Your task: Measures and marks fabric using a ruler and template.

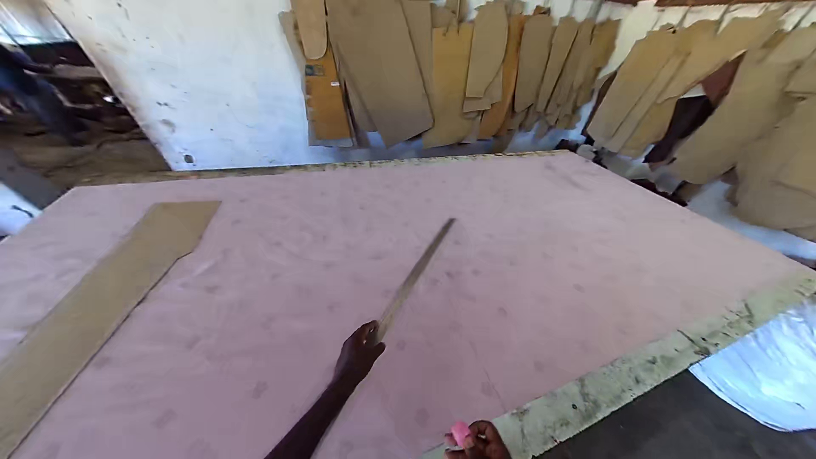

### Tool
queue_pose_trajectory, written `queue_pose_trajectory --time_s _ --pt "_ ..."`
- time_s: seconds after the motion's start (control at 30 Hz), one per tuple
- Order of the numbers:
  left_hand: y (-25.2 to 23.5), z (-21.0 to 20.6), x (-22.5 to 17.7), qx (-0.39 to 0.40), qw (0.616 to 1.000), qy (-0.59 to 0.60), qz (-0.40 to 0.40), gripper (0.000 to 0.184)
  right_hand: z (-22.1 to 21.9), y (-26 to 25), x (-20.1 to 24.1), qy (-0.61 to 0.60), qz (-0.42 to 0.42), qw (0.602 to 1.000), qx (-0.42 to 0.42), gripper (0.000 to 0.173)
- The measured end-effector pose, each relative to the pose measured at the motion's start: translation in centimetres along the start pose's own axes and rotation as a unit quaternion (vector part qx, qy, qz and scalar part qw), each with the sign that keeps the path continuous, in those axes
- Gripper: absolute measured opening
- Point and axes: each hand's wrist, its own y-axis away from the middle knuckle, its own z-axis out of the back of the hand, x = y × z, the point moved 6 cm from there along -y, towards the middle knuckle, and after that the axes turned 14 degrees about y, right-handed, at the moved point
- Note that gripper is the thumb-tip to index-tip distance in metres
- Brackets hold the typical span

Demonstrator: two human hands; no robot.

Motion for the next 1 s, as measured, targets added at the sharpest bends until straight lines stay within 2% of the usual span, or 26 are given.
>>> queue_pose_trajectory --time_s 0.1,0.13,0.2,0.3,0.4,0.5,0.67,0.77,0.87,1.0 --pt "3.9 4.1 3.9 0.114 0.991 -0.064 -0.021 0.059 3.0 -1.5 0.0 0.048 0.03 0.998 -0.027 0.044" --pt "5.2 5.4 5.0 0.14 0.986 -0.079 -0.032 0.057 4.2 -2.5 -0.3 0.086 0.046 0.995 -0.031 0.046" --pt "7.3 8.2 6.7 0.17 0.976 -0.121 -0.058 0.053 6.7 -5.0 -0.4 0.219 0.07 0.972 -0.049 0.035" --pt "9.3 11.8 9.2 0.166 0.966 -0.172 -0.098 0.046 10.1 -8.9 -0.2 0.448 0.102 0.882 -0.105 0.03" --pt "11.1 13.7 11.8 0.148 0.956 -0.197 -0.158 0.04 12.5 -11.5 -2.0 0.552 0.13 0.812 -0.136 0.039" --pt "12.6 14.6 13.2 0.098 0.956 -0.21 -0.181 0.039 13.7 -11.9 -4.0 0.584 0.163 0.784 -0.134 0.039" --pt "14.8 14.6 14.2 0.053 0.961 -0.22 -0.159 0.039 15.9 -12.9 -2.5 0.562 0.197 0.789 -0.152 0.038" --pt "15.5 14.1 14.2 0.04 0.967 -0.213 -0.131 0.039 17.0 -14.6 -2.6 0.573 0.246 0.774 -0.115 0.041" --pt "16.2 13.6 13.9 0.027 0.973 -0.208 -0.096 0.039 17.9 -15.8 -3.3 0.595 0.25 0.759 -0.08 0.04" --pt "17.3 13.1 13.4 0.014 0.972 -0.214 -0.093 0.04 18.5 -15.9 -3.6 0.592 0.252 0.763 -0.06 0.04"
